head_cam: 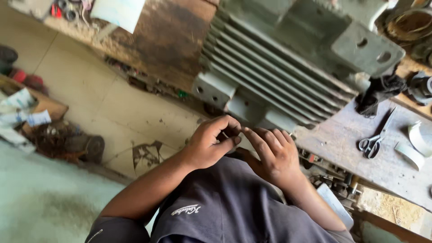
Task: The person cuts strips of white insulating paper with scissors and fits them into the slots of an electric motor stator housing on the workbench, pressing each strip into place inside the motor bore one at a time.
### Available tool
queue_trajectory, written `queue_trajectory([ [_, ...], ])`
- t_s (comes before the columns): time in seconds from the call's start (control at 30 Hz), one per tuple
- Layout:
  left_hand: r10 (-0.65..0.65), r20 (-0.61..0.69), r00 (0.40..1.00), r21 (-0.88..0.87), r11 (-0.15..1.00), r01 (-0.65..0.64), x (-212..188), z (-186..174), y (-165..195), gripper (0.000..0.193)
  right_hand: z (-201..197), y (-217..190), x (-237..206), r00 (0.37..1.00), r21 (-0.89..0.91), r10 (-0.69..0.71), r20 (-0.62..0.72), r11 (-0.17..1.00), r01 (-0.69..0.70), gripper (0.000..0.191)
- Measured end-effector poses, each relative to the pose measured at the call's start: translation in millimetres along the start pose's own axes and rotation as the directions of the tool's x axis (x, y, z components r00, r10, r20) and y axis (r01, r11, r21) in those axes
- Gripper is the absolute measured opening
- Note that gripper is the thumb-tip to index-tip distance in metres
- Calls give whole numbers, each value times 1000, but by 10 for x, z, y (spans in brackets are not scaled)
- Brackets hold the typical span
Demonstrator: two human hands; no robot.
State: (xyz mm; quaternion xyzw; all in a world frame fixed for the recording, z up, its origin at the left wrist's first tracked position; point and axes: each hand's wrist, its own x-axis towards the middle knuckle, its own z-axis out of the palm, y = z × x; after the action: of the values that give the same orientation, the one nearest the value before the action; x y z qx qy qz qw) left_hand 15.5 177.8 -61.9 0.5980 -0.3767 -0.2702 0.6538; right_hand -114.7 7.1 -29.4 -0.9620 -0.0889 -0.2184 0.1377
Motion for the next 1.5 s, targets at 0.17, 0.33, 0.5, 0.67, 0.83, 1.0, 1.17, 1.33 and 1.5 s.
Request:
queue_trajectory([
  [0.17,52,22,998,-54,997,-51,341,-628,-40,9,48,54,519,997,143,-30,-65,989,39,52],
  [0.33,-40,23,999,-156,987,43,593,-1151,73,9,227,37,1155,996,400,-41,-82,914,71,37],
  [0.5,-92,145,985,-254,959,127,868,-1763,-45,8,535,-47,1671,997,493,78,-10,868,-63,33],
  [0.67,-49,363,930,-294,942,164,1426,-2561,-395,8,995,-228,2269,970,387,241,22,893,-230,32],
  [0.83,78,521,850,-335,934,120,2197,-3027,-1005,12,1536,-364,2865,814,227,580,-29,797,-560,27],
  [1.0,-248,534,809,233,962,142,2982,-2498,-1685,30,2046,-246,3041,552,-44,824,-127,551,-833,23],
  [1.17,-327,666,670,252,944,211,3348,-1551,-1931,28,2407,1,2909,248,-293,960,-131,202,-935,26],
  [1.33,-548,695,465,293,807,513,3581,-1047,-1917,27,2609,225,2827,139,-358,969,-204,58,-932,26],
  [1.5,-535,712,455,310,821,480,3515,-913,-1962,28,2660,175,2820,61,-328,972,-228,-17,-945,26],
])
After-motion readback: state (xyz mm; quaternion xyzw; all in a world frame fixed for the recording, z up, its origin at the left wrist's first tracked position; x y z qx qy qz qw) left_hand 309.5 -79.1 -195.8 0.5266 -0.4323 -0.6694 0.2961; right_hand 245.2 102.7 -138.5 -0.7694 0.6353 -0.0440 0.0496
